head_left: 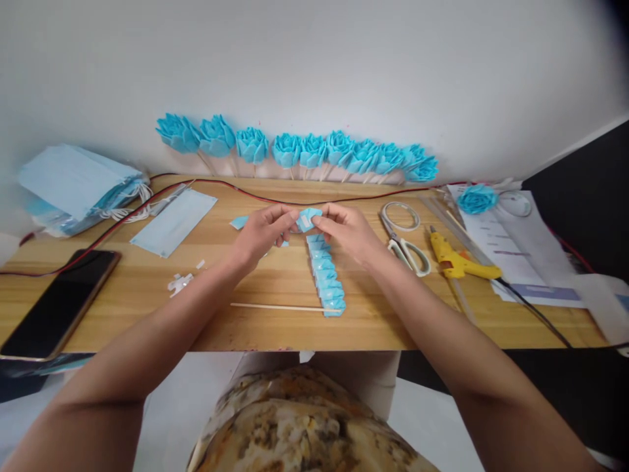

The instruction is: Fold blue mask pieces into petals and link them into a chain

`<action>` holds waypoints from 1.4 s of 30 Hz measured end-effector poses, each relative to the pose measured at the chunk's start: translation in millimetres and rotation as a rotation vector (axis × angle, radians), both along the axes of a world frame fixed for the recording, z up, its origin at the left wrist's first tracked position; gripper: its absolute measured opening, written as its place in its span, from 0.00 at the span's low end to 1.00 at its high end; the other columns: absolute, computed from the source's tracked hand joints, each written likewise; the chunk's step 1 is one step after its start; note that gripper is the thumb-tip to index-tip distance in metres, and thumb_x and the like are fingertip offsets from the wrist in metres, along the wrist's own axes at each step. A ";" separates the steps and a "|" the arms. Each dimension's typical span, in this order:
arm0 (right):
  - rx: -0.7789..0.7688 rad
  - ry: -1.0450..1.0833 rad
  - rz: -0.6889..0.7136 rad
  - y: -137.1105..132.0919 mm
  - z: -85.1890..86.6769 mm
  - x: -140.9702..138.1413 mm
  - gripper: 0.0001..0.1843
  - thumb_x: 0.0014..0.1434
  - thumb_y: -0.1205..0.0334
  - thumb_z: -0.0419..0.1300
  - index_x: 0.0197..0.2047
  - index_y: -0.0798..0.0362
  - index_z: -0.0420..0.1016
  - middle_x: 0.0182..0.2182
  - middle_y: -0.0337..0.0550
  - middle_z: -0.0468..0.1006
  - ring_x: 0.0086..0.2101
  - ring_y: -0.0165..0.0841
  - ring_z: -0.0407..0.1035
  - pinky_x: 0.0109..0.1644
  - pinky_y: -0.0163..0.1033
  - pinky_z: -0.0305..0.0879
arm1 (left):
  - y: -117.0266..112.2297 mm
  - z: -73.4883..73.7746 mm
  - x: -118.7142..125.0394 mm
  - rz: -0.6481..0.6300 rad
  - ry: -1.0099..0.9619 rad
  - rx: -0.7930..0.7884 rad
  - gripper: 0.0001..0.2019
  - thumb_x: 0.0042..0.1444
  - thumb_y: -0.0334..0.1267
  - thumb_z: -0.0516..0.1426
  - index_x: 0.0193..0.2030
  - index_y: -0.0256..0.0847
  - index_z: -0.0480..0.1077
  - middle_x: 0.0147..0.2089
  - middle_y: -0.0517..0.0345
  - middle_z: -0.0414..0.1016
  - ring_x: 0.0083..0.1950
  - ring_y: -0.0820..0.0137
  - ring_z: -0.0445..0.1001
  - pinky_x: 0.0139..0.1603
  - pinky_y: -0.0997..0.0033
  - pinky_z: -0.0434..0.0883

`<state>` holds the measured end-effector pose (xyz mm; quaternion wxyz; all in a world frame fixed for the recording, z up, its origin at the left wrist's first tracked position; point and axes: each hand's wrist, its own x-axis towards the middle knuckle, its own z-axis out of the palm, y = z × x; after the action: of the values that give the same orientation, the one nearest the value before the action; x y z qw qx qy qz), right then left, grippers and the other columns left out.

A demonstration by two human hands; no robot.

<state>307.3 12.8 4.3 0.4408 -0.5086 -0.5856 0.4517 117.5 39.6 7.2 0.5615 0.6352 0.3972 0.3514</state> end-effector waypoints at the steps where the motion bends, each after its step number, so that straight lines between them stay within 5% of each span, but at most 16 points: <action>1: 0.006 0.012 -0.009 0.0 -1.7 -1.2 0.13 0.53 0.51 0.64 0.29 0.52 0.72 0.21 0.32 0.66 0.24 0.26 0.59 0.27 0.33 0.57 | -1.2 -1.3 0.2 0.002 -0.001 -0.007 0.19 0.52 0.55 0.61 0.33 0.38 0.71 0.25 0.61 0.69 0.25 0.76 0.64 0.26 0.74 0.61; 7: 0.013 0.037 0.009 -5.9 -9.4 0.1 0.15 0.55 0.48 0.64 0.29 0.52 0.74 0.23 0.35 0.71 0.26 0.27 0.62 0.30 0.33 0.60 | -5.6 -10.5 -2.2 0.001 0.086 0.000 0.15 0.51 0.48 0.60 0.25 0.39 0.65 0.22 0.65 0.63 0.24 0.77 0.58 0.27 0.73 0.55; 17: 0.010 -0.032 0.071 -12.6 -9.7 9.6 0.13 0.57 0.51 0.64 0.30 0.52 0.75 0.26 0.36 0.74 0.26 0.27 0.61 0.31 0.34 0.57 | -3.2 -10.5 -9.1 -0.064 0.168 0.064 0.13 0.50 0.47 0.58 0.25 0.39 0.65 0.23 0.65 0.57 0.26 0.76 0.55 0.27 0.73 0.52; 25: -0.019 0.011 0.030 -12.9 -13.5 6.4 0.12 0.58 0.53 0.63 0.30 0.52 0.77 0.25 0.37 0.74 0.25 0.27 0.61 0.29 0.34 0.55 | -4.4 -11.5 -12.6 -0.107 0.073 0.017 0.16 0.58 0.49 0.57 0.28 0.38 0.67 0.25 0.61 0.66 0.28 0.75 0.63 0.30 0.72 0.61; 35: -0.052 -0.001 0.053 -14.3 -12.1 7.9 0.15 0.59 0.50 0.63 0.30 0.53 0.77 0.26 0.37 0.76 0.26 0.26 0.64 0.31 0.33 0.59 | -6.0 -10.2 -9.2 -0.041 0.140 0.098 0.16 0.56 0.46 0.57 0.24 0.39 0.63 0.23 0.65 0.56 0.26 0.77 0.54 0.27 0.72 0.50; 42: -0.047 0.016 0.073 -13.4 -12.9 6.1 0.11 0.57 0.54 0.64 0.31 0.54 0.76 0.25 0.36 0.74 0.25 0.25 0.62 0.29 0.33 0.57 | -3.7 -15.3 -8.8 -0.016 0.038 0.057 0.13 0.58 0.45 0.58 0.27 0.39 0.66 0.22 0.65 0.61 0.24 0.77 0.56 0.26 0.72 0.53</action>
<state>313.4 -0.6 -8.6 0.4167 -0.4935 -0.5896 0.4850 108.7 35.9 -8.2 0.5383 0.6608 0.3924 0.3457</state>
